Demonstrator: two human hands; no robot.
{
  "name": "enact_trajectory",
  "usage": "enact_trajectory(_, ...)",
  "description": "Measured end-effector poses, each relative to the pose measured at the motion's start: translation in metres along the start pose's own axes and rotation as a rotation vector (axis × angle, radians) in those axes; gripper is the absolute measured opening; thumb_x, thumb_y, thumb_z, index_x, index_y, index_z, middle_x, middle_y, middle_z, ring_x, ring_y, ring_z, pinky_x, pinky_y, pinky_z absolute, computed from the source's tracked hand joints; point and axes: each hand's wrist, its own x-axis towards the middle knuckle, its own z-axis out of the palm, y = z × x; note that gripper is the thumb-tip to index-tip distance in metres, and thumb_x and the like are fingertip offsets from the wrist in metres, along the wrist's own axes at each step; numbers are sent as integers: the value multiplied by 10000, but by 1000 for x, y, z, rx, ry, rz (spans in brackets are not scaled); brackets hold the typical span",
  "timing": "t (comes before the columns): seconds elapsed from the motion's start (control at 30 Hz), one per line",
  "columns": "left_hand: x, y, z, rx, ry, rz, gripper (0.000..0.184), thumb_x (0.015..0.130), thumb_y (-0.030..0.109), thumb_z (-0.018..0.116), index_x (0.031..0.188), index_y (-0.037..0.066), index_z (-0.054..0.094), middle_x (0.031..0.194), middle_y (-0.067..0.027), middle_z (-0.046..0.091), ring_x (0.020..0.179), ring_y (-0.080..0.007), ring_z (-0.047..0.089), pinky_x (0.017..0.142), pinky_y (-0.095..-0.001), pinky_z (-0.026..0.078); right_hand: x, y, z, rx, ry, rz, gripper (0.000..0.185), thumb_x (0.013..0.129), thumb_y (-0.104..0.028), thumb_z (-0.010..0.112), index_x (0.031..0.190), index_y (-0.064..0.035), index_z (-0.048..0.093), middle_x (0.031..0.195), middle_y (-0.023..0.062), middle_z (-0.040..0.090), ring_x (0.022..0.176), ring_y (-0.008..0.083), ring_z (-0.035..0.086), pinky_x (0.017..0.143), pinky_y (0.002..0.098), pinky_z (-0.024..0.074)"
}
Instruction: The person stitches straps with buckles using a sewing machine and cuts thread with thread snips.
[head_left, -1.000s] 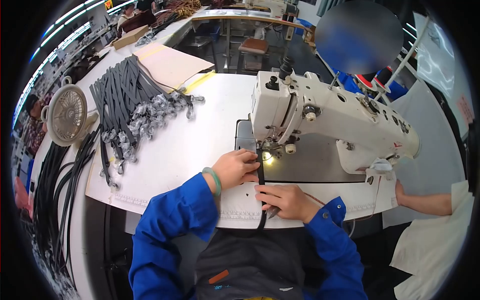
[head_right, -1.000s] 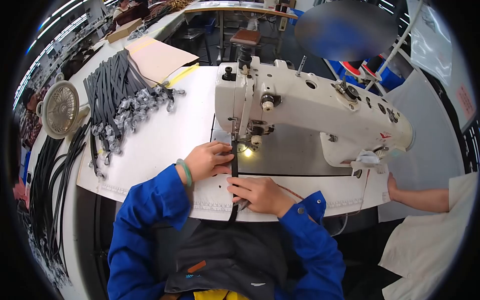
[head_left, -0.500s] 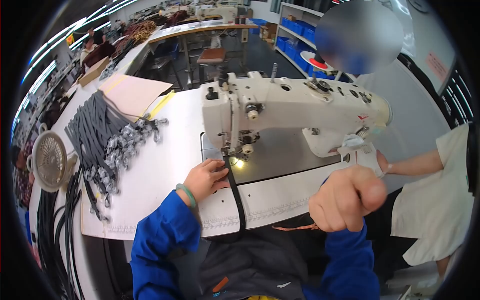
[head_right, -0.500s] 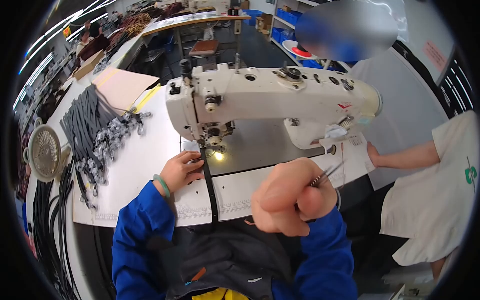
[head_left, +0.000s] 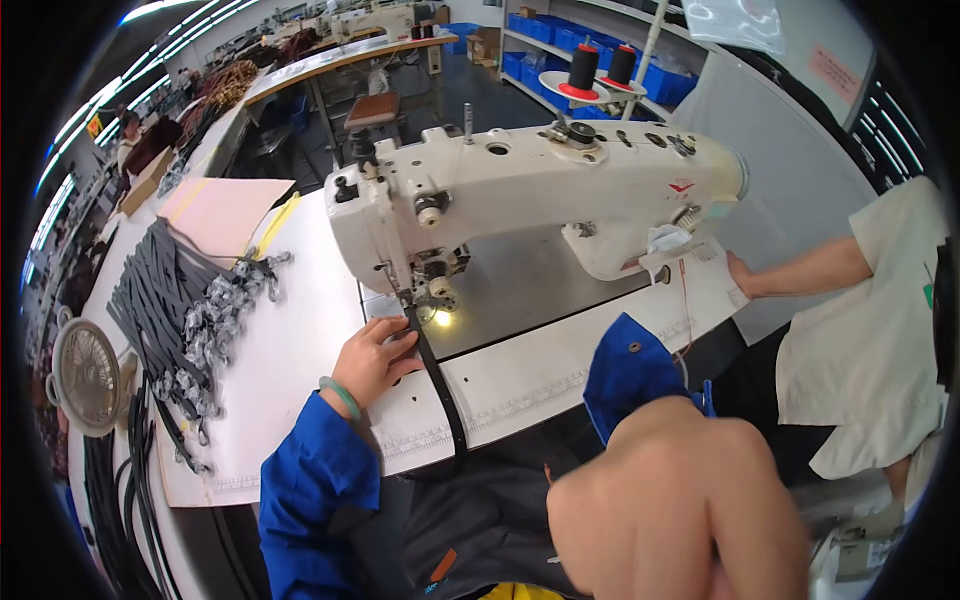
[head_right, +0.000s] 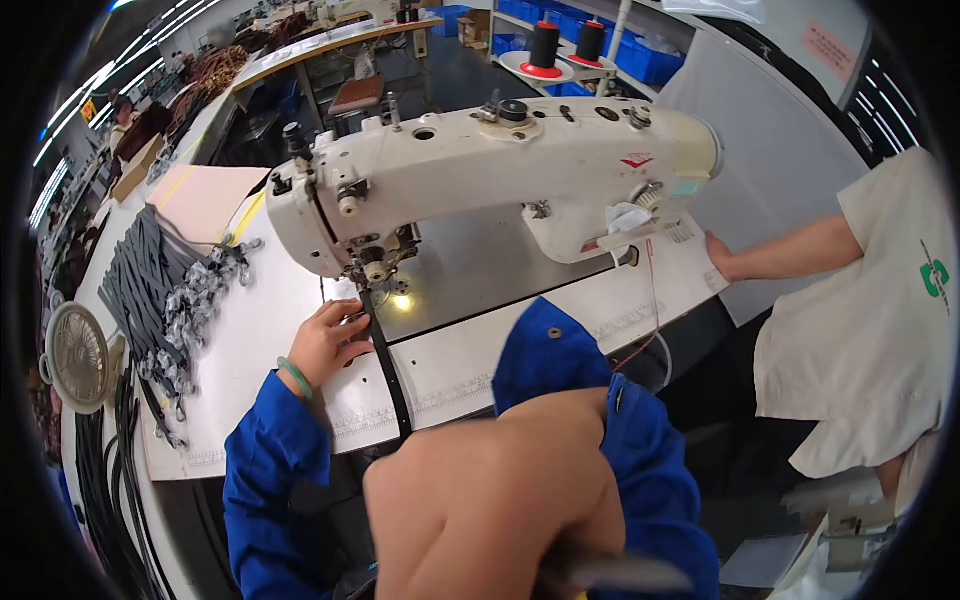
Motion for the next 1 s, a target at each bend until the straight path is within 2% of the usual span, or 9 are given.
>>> enact_trajectory(0.03,-1,-1,2,-6,4,11,360,660,234,746,938,23,661,1021,-121,600,930,-288,581,772,-350,501,-7,0,-6,-86,41,50,121,861,-79,522,792,-69,620,482,78,395,353,189,359,363,290,231)
enact_trajectory(0.07,-3,-3,1,-2,16,12,357,662,233,744,939,23,661,1024,-125,599,934,-290,579,776,-350,499,-25,6,-14,-412,143,145,112,779,-32,549,862,-48,623,543,73,459,426,202,432,410,300,308)
enact_trajectory(0.13,-5,-5,3,-23,21,2,344,672,232,734,940,30,661,1029,-144,594,955,-292,574,789,-351,494,-63,20,-30,-1069,247,445,394,613,60,604,1001,-8,628,663,63,587,571,228,576,503,320,463)
enact_trajectory(0.17,-5,-6,3,-7,26,-2,344,674,234,731,944,33,661,1033,-136,594,960,-284,572,791,-348,494,-84,35,-43,-1435,172,641,510,595,51,612,1098,-33,593,800,70,622,616,218,601,522,306,480)
enact_trajectory(0.23,-8,-5,4,13,21,-5,338,690,251,712,948,37,663,1035,-116,593,968,-259,562,801,-335,487,-130,64,-70,-1698,37,689,404,686,-68,670,1083,-72,598,1088,51,586,684,198,620,556,296,510)
enact_trajectory(0.27,-8,-6,4,19,20,-2,335,704,265,697,948,38,665,1034,-103,593,971,-242,553,809,-326,480,-136,67,-74,-1670,4,803,366,704,-127,688,1059,-98,607,1158,37,556,742,185,608,592,293,517)
enact_trajectory(0.43,-9,-6,4,22,-6,-27,342,702,264,700,958,40,663,1044,-99,591,970,-238,553,813,-321,477,-161,87,-95,-1643,-124,695,303,712,-179,687,1001,-116,620,1105,16,563,772,171,557,606,296,500)
enact_trajectory(0.53,-8,-6,5,12,3,-29,348,699,265,702,959,38,661,1044,-101,588,974,-239,552,814,-323,477,-170,94,-101,-1637,-49,604,291,718,-244,678,969,-107,625,1083,11,582,713,166,550,591,291,473)
enact_trajectory(1.0,-7,-5,2,-46,29,-34,386,656,218,739,980,29,650,1039,-128,589,965,-285,571,803,-352,491,-169,95,-95,-1692,-18,567,189,761,-236,653,904,-117,625,1033,26,600,809,175,601,633,299,504)
